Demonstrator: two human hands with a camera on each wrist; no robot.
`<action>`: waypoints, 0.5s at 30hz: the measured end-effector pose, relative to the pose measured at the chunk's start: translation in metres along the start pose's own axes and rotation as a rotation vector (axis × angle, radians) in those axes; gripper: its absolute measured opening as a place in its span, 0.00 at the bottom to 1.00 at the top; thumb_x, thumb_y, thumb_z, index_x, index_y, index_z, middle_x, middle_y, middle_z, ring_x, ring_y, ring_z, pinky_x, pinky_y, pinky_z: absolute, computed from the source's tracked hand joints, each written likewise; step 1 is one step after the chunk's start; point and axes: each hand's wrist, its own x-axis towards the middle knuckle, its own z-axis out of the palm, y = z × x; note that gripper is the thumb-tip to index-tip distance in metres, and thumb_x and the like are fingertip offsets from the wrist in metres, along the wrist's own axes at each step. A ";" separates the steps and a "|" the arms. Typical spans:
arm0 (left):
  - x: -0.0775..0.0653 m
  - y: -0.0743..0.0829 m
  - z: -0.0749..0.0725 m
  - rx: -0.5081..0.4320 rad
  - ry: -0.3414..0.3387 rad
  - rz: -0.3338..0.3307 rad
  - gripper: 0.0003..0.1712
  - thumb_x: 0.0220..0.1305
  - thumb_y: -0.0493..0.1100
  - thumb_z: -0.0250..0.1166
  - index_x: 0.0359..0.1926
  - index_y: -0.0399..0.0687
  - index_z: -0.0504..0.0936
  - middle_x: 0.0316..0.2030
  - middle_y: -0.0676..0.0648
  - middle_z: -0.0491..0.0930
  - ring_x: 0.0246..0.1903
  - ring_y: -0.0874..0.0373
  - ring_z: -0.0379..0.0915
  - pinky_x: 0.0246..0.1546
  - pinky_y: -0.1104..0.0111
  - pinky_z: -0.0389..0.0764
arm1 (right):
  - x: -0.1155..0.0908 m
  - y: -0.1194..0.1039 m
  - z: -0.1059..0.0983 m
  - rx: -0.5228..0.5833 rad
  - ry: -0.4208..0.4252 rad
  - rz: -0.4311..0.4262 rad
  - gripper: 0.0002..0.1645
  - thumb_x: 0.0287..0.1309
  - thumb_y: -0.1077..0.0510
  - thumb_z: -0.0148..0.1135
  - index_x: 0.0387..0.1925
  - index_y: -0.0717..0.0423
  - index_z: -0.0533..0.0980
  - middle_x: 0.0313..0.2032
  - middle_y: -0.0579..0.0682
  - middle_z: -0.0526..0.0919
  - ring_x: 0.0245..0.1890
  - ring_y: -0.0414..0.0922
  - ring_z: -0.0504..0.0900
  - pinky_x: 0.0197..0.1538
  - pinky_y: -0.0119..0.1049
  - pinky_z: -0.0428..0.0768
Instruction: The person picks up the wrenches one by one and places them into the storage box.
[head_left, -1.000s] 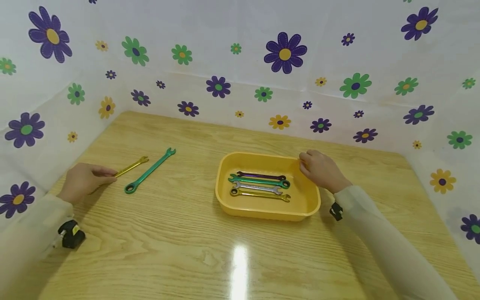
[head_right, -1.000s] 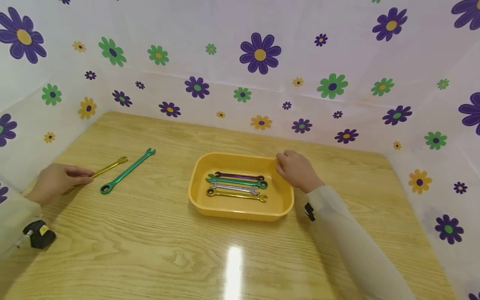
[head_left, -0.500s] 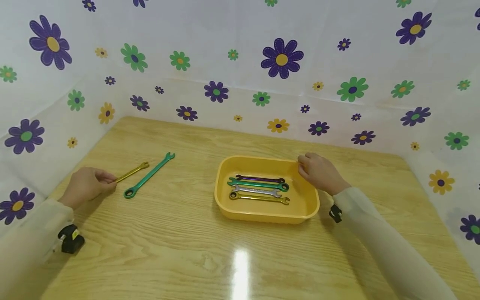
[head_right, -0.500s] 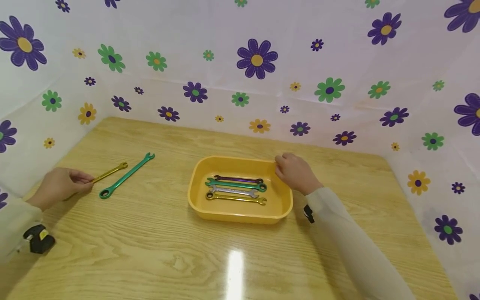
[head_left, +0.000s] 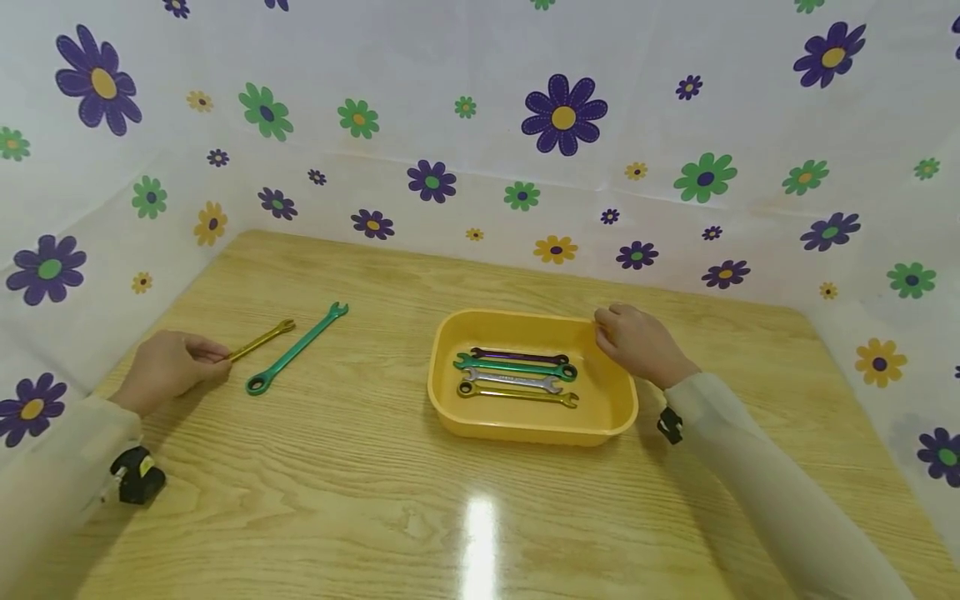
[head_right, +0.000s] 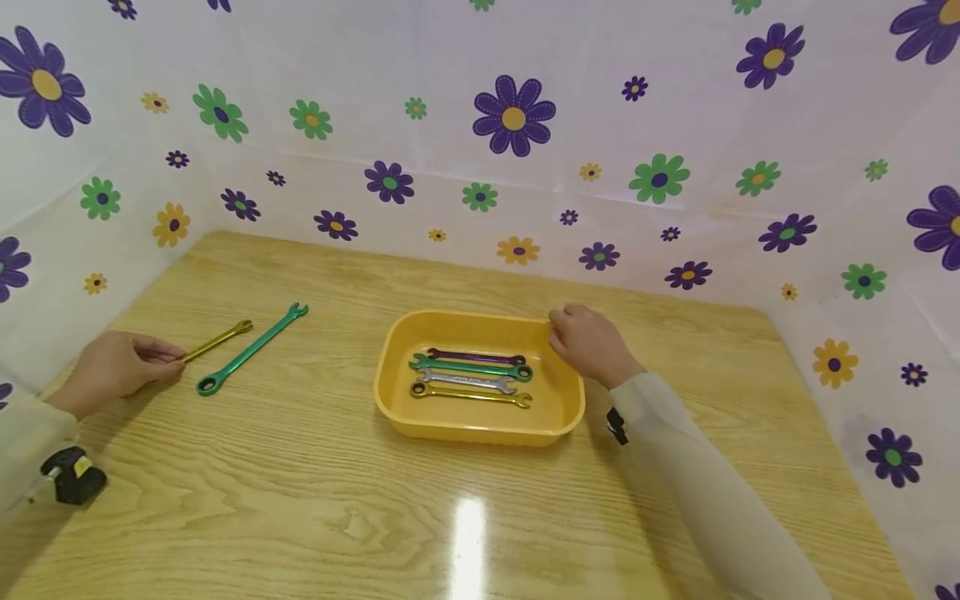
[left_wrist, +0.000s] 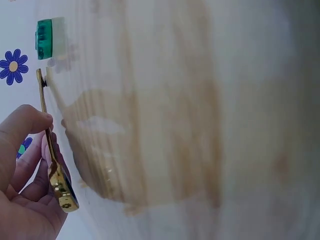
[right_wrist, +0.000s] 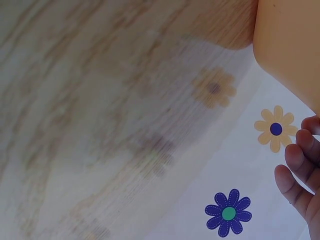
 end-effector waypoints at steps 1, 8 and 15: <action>0.000 0.001 0.000 -0.001 -0.001 0.002 0.17 0.54 0.43 0.67 0.40 0.32 0.84 0.28 0.42 0.86 0.24 0.68 0.76 0.28 0.75 0.72 | -0.001 0.000 0.000 0.002 0.001 0.000 0.06 0.60 0.59 0.53 0.29 0.57 0.71 0.22 0.51 0.70 0.23 0.45 0.67 0.29 0.36 0.72; 0.000 0.002 0.003 0.010 -0.007 0.028 0.17 0.54 0.44 0.68 0.39 0.33 0.84 0.28 0.42 0.86 0.22 0.72 0.75 0.29 0.73 0.74 | -0.001 0.001 0.004 0.003 0.007 -0.005 0.07 0.60 0.59 0.52 0.29 0.57 0.71 0.22 0.51 0.70 0.23 0.45 0.67 0.29 0.36 0.71; 0.002 0.004 0.002 -0.027 0.020 0.031 0.18 0.54 0.42 0.68 0.40 0.29 0.83 0.28 0.40 0.85 0.21 0.77 0.71 0.25 0.80 0.72 | -0.001 0.002 0.004 -0.002 0.018 0.001 0.07 0.60 0.58 0.52 0.29 0.57 0.71 0.22 0.51 0.70 0.23 0.45 0.67 0.29 0.37 0.71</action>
